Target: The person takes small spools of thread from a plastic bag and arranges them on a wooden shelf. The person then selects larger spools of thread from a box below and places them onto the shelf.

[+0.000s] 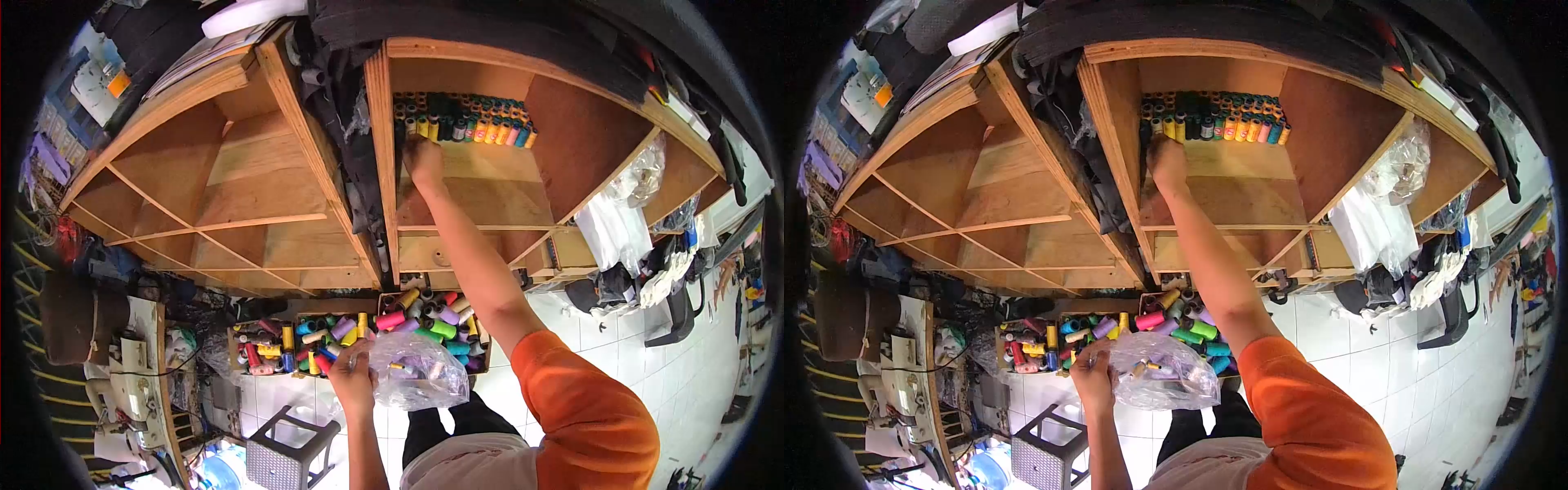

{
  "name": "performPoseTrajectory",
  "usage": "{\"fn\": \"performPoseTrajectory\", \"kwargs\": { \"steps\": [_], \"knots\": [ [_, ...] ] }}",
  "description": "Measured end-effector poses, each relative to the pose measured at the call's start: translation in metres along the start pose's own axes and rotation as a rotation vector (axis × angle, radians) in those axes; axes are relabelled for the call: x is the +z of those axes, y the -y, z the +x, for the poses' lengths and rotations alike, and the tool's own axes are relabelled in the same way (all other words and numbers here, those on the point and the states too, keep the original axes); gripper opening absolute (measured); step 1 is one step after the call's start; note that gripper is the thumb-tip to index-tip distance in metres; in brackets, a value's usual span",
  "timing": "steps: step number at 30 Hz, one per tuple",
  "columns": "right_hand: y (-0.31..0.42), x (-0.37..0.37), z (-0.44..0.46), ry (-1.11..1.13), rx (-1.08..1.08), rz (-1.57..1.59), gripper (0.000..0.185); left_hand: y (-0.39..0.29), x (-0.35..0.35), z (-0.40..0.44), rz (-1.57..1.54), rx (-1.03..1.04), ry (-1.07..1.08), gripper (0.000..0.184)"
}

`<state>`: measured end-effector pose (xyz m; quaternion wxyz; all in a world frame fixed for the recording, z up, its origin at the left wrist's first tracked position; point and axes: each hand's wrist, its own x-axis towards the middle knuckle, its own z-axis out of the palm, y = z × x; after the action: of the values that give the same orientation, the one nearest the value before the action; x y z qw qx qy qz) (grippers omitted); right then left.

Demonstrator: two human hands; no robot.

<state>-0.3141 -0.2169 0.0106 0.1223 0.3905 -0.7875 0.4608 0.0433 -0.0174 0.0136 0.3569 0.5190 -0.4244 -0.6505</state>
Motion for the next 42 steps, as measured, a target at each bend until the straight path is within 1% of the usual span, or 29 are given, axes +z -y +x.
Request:
{"fn": "performPoseTrajectory", "kwargs": {
  "steps": [3,6,9,12,15,18,21,24,27,28,29,31,33,34,35,37,39,40,42],
  "knots": [
    [0.007,0.001,-0.003,0.009,0.050,-0.066,0.020,0.003,-0.003,0.000,-0.010,-0.014,-0.006,0.018],
    [0.014,-0.003,-0.006,-0.010,0.088,-0.059,0.015,-0.001,-0.003,-0.002,0.007,-0.034,-0.029,0.017],
    [0.003,0.010,-0.001,0.033,0.107,-0.117,0.017,0.003,-0.004,0.000,0.002,-0.005,-0.026,0.017],
    [0.001,0.014,-0.001,0.037,0.146,-0.132,0.018,0.004,-0.005,0.000,-0.034,-0.022,-0.013,0.018],
    [0.006,0.012,0.000,0.044,0.202,-0.108,0.020,0.005,-0.004,-0.001,-0.027,-0.008,-0.005,0.018],
    [0.016,0.001,-0.003,0.061,0.210,-0.117,0.021,0.002,-0.005,-0.004,-0.009,-0.023,-0.010,0.018],
    [0.009,0.001,-0.009,-0.070,0.090,0.016,0.014,0.000,-0.006,-0.006,-0.008,-0.020,0.005,0.019],
    [-0.003,-0.018,-0.026,-0.022,-0.045,0.048,0.013,-0.001,-0.004,-0.007,0.010,-0.002,0.000,0.018],
    [-0.002,-0.045,-0.045,-0.068,-0.160,0.217,0.014,-0.006,-0.001,-0.011,-0.014,0.019,0.023,0.017],
    [0.003,-0.062,-0.054,0.077,-0.080,0.251,0.016,-0.008,-0.001,-0.011,0.037,0.024,0.015,0.015],
    [0.005,-0.083,-0.064,0.289,0.119,0.516,0.018,-0.012,0.003,-0.014,0.050,0.041,-0.015,0.015],
    [0.023,-0.136,-0.084,0.727,0.557,1.032,0.023,-0.015,-0.001,-0.012,0.072,0.056,0.007,0.017],
    [0.029,-0.188,-0.117,1.264,0.503,1.307,0.024,-0.024,0.000,-0.016,0.135,0.117,-0.006,0.018],
    [0.030,-0.207,-0.142,1.518,0.484,1.464,0.024,-0.030,0.003,-0.021,0.091,0.132,0.003,0.018],
    [0.039,-0.219,-0.177,1.538,0.496,1.338,0.024,-0.039,0.006,-0.026,0.047,0.163,0.014,0.019],
    [0.071,-0.234,-0.239,1.544,0.464,1.083,0.024,-0.055,0.009,-0.041,0.028,0.101,0.105,0.019],
    [0.064,-0.206,-0.301,1.484,-0.080,0.304,0.036,-0.073,0.024,-0.062,0.054,0.177,0.157,0.020],
    [0.053,-0.183,-0.309,1.381,-0.199,0.322,0.037,-0.074,0.026,-0.065,0.004,0.161,0.210,0.021],
    [0.024,-0.141,-0.342,1.181,-0.397,0.367,0.042,-0.092,0.031,-0.076,0.023,0.165,0.261,0.021]
  ]
}}
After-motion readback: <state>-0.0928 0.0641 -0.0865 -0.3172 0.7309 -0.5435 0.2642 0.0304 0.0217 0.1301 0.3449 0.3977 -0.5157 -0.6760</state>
